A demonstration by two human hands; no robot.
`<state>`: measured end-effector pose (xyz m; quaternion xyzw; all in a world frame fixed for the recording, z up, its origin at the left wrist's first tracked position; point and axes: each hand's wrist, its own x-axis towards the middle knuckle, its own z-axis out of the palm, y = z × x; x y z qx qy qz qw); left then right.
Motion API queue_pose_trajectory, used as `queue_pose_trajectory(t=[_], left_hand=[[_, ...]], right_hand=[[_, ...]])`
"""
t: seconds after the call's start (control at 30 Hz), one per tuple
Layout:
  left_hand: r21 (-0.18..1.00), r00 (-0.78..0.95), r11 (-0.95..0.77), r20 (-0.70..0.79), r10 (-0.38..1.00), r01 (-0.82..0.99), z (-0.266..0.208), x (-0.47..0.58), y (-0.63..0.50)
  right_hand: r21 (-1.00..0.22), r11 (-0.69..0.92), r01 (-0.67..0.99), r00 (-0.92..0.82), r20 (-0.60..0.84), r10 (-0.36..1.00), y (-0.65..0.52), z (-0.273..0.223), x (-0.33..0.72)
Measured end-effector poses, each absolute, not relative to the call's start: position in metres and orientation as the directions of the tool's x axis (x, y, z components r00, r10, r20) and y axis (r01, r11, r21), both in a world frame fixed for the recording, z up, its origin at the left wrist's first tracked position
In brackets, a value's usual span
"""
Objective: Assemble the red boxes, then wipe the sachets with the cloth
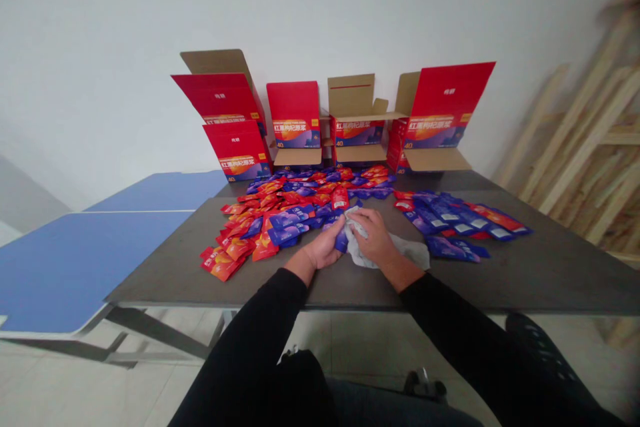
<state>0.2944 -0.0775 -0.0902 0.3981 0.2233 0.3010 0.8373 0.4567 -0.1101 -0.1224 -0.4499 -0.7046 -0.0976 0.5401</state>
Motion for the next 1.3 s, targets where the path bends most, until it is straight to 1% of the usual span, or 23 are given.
queue_pose_trajectory(t=[0.13,0.23,0.4,0.53,0.67,0.73,0.8,0.9,1.03,1.13,1.2,1.3], left_hand=[[0.837,0.701,0.465,-0.146,0.698,-0.289,-0.094,0.292,-0.076],[0.828,0.7,0.489,-0.177,0.692,-0.274,-0.092,0.288,-0.076],[0.733,0.74,0.617,-0.24,0.628,-0.286,-0.08,0.282,-0.076],[0.631,0.733,0.661,-0.207,0.648,-0.406,-0.071,0.277,-0.071],[0.538,0.684,0.644,-0.161,0.712,-0.544,-0.067,0.272,-0.067],[0.529,0.663,0.629,-0.155,0.732,-0.57,-0.066,0.272,-0.066],[0.55,0.615,0.586,-0.157,0.772,-0.595,-0.067,0.272,-0.064],[0.613,0.494,0.472,-0.148,0.857,-0.634,-0.068,0.276,-0.062],[0.727,0.353,0.304,-0.09,0.931,-0.615,-0.072,0.282,-0.058],[0.765,0.266,0.214,-0.058,0.962,-0.607,-0.075,0.285,-0.058],[0.766,0.25,0.183,-0.03,0.968,-0.616,-0.077,0.286,-0.058],[0.753,0.312,0.204,0.002,0.95,-0.625,-0.078,0.287,-0.059]], right_hand=[[-0.435,0.493,0.754,0.144,0.841,0.522,-0.106,-0.123,0.461],[-0.507,0.446,0.737,0.242,0.815,0.527,-0.101,-0.125,0.466],[-0.624,0.374,0.685,0.382,0.746,0.545,-0.092,-0.13,0.474],[-0.666,0.356,0.655,0.444,0.721,0.532,-0.089,-0.13,0.475],[-0.643,0.408,0.648,0.388,0.739,0.55,-0.093,-0.127,0.47],[-0.632,0.436,0.64,0.355,0.747,0.562,-0.096,-0.126,0.468],[-0.616,0.459,0.64,0.325,0.759,0.565,-0.099,-0.126,0.465],[-0.571,0.497,0.654,0.269,0.789,0.553,-0.104,-0.124,0.463],[-0.453,0.595,0.664,0.13,0.854,0.505,-0.112,-0.118,0.46],[-0.369,0.663,0.651,0.008,0.877,0.48,-0.118,-0.115,0.458],[-0.319,0.698,0.641,-0.089,0.873,0.48,-0.12,-0.115,0.456],[-0.226,0.756,0.614,-0.285,0.83,0.48,-0.121,-0.116,0.454]])
